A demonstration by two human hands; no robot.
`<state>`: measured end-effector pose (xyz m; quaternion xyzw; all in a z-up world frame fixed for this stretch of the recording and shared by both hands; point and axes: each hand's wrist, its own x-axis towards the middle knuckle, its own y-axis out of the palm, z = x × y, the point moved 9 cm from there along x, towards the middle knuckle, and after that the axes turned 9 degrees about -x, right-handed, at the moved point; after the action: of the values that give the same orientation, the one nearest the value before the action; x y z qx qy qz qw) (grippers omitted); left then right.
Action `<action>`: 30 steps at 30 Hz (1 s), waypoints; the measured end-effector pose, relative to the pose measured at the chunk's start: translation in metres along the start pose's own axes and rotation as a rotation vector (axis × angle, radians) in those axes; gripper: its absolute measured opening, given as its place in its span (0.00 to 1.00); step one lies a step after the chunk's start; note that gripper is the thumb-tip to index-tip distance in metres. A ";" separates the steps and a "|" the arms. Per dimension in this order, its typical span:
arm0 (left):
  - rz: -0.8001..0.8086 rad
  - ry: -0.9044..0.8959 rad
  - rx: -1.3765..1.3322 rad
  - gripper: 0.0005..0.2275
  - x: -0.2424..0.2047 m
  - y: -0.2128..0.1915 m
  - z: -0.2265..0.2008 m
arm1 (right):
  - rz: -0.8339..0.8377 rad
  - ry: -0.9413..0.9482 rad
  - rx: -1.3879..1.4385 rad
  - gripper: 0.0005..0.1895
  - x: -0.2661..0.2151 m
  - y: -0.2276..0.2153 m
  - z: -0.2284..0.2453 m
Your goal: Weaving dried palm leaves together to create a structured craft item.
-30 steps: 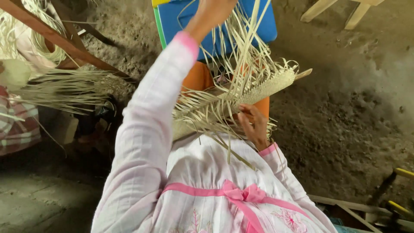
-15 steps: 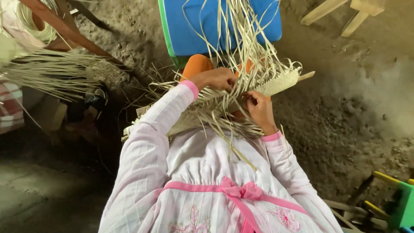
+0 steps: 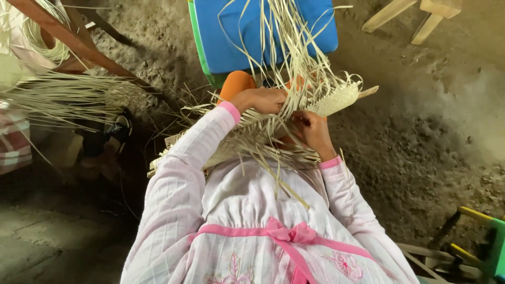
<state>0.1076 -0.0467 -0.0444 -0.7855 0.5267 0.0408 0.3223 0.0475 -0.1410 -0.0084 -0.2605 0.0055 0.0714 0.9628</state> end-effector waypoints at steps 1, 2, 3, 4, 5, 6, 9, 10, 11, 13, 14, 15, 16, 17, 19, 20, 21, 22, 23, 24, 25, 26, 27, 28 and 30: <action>0.029 0.023 0.032 0.07 -0.010 -0.002 -0.020 | 0.021 -0.016 -0.007 0.07 0.000 0.002 -0.006; 0.055 0.046 0.066 0.07 -0.021 -0.005 -0.040 | 0.042 -0.036 -0.013 0.06 0.001 0.005 -0.011; 0.056 0.045 0.068 0.07 -0.018 -0.004 -0.034 | 0.041 -0.037 -0.011 0.06 0.002 0.005 -0.013; 0.055 0.063 0.071 0.08 -0.015 -0.003 -0.029 | 0.050 -0.079 -0.053 0.06 0.003 0.006 -0.012; 0.054 0.082 0.075 0.08 -0.012 -0.002 -0.025 | 0.058 -0.122 -0.095 0.06 0.003 0.007 -0.011; 0.057 0.083 0.075 0.08 -0.031 -0.016 -0.038 | 0.056 -0.119 -0.095 0.06 0.003 0.006 -0.008; -0.023 -0.044 0.253 0.10 -0.089 -0.070 -0.070 | 0.049 -0.141 -0.097 0.06 0.003 -0.001 0.007; -0.062 -0.203 0.257 0.10 -0.112 -0.094 -0.073 | 0.097 -0.153 -0.136 0.02 0.003 0.000 0.015; -0.099 -0.362 0.261 0.11 -0.138 -0.118 -0.076 | 0.145 -0.165 -0.175 0.02 0.003 0.002 0.023; -0.321 -0.434 0.869 0.07 -0.167 -0.175 -0.005 | 0.126 -0.193 -0.245 0.04 0.005 0.005 0.016; -0.526 -0.455 1.480 0.05 -0.186 -0.200 0.011 | 0.094 -0.205 -0.329 0.08 0.004 0.004 0.012; -0.525 -0.477 1.480 0.05 -0.198 -0.193 0.000 | 0.106 -0.219 -0.322 0.08 0.005 0.011 0.011; -0.574 -0.410 1.421 0.04 -0.203 -0.185 -0.018 | 0.101 -0.127 -0.215 0.06 0.006 0.010 -0.001; -0.621 -0.343 1.362 0.04 -0.207 -0.177 -0.036 | 0.096 -0.035 -0.107 0.05 0.007 0.009 -0.013; -0.686 -0.224 1.266 0.06 -0.186 -0.147 -0.085 | 0.114 0.045 0.110 0.04 0.000 0.009 -0.026; -0.751 -0.109 1.169 0.09 -0.177 -0.135 -0.114 | 0.132 0.117 0.328 0.05 -0.001 0.010 -0.034; -0.754 -0.100 1.169 0.09 -0.156 -0.110 -0.107 | 0.124 0.118 0.324 0.05 -0.005 0.003 -0.022; -0.695 0.096 0.780 0.07 -0.133 -0.083 -0.102 | 0.107 0.133 0.337 0.05 -0.009 -0.004 -0.011; -0.615 0.279 0.390 0.05 -0.111 -0.056 -0.098 | 0.089 0.148 0.350 0.04 -0.013 -0.011 0.000; -0.613 0.284 0.381 0.05 -0.096 -0.044 -0.092 | 0.086 0.156 0.344 0.04 -0.014 -0.015 0.003; -0.549 0.248 0.308 0.05 -0.078 -0.029 -0.082 | 0.043 0.072 0.326 0.03 -0.014 -0.024 0.013; -0.489 0.205 0.237 0.06 -0.061 -0.013 -0.071 | 0.008 -0.015 0.312 0.02 -0.014 -0.031 0.024; -0.491 0.203 0.230 0.06 -0.051 0.000 -0.068 | 0.013 -0.012 0.309 0.02 -0.016 -0.034 0.033; -0.482 0.185 0.214 0.03 -0.041 0.010 -0.062 | 0.010 -0.087 0.308 0.02 -0.017 -0.037 0.050; -0.473 0.165 0.201 0.03 -0.032 0.024 -0.060 | 0.007 -0.164 0.312 0.02 -0.017 -0.038 0.070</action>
<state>0.0568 -0.0596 0.0050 -0.8515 0.3544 -0.1522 0.3553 0.0344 -0.1404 0.0715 -0.1010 -0.0614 0.0939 0.9885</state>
